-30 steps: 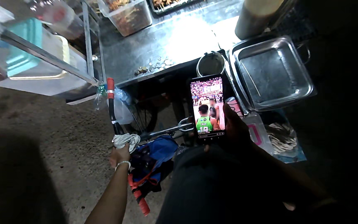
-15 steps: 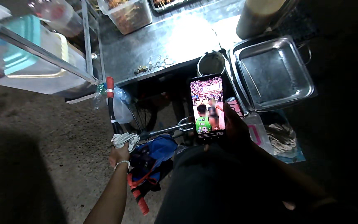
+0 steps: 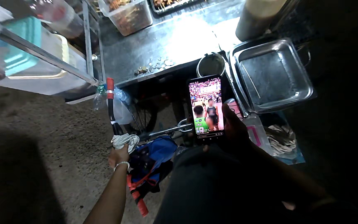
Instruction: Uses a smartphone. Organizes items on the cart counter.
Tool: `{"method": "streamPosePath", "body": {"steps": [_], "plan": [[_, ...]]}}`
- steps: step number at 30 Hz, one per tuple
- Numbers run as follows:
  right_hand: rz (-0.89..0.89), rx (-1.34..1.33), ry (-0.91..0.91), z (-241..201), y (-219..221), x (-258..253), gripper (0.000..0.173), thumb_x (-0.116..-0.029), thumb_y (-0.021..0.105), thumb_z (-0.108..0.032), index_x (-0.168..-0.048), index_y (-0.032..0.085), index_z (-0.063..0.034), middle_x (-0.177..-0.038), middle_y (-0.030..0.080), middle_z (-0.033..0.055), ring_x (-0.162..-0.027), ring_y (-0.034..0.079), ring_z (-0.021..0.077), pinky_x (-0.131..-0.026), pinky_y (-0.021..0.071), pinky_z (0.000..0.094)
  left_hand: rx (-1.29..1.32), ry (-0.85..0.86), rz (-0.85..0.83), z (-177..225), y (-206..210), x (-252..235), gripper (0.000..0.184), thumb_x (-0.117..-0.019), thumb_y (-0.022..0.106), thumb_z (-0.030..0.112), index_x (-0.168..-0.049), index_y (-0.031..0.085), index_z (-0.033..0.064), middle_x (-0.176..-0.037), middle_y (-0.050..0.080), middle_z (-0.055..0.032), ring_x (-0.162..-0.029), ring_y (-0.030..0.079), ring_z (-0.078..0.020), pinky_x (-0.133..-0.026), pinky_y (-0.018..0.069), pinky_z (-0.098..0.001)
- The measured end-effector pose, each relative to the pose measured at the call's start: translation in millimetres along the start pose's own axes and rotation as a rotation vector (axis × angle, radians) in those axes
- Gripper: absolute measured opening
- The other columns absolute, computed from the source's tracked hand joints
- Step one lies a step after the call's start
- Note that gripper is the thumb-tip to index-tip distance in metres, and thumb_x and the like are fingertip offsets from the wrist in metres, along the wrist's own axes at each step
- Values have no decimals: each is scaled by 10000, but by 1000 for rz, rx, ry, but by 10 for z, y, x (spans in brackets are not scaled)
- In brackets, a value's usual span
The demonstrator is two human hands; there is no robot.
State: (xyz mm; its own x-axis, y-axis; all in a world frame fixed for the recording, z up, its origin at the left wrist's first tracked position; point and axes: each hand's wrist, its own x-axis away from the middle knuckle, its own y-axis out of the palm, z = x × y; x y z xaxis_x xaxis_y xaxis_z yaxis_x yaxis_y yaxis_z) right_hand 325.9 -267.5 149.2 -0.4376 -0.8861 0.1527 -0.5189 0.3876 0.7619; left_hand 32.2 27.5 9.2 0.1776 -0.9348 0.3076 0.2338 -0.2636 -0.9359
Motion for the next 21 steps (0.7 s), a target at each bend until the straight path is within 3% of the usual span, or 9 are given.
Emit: {"method": "streamPosePath", "body": {"steps": [14,21], "plan": [[-36,-9,14,-24,-18,-1,562,-1040,461,-613,-1280,617,-130,-1188,719,167,-937,766,291,-574,652,418,-32,1,-3,17,2,6,751,-911,702,543,-1460,541,56,-1370,612,-257,-1307,566,-419,-1068,433,-622],[14,22,-16,7,-33,-7,551,-1041,468,-600,-1257,635,-121,-1137,728,135,-948,757,250,-626,657,413,-30,8,1,0,12,-8,742,-909,704,544,-1452,551,62,-1361,619,-256,-1302,571,-420,-1057,438,-628]]}}
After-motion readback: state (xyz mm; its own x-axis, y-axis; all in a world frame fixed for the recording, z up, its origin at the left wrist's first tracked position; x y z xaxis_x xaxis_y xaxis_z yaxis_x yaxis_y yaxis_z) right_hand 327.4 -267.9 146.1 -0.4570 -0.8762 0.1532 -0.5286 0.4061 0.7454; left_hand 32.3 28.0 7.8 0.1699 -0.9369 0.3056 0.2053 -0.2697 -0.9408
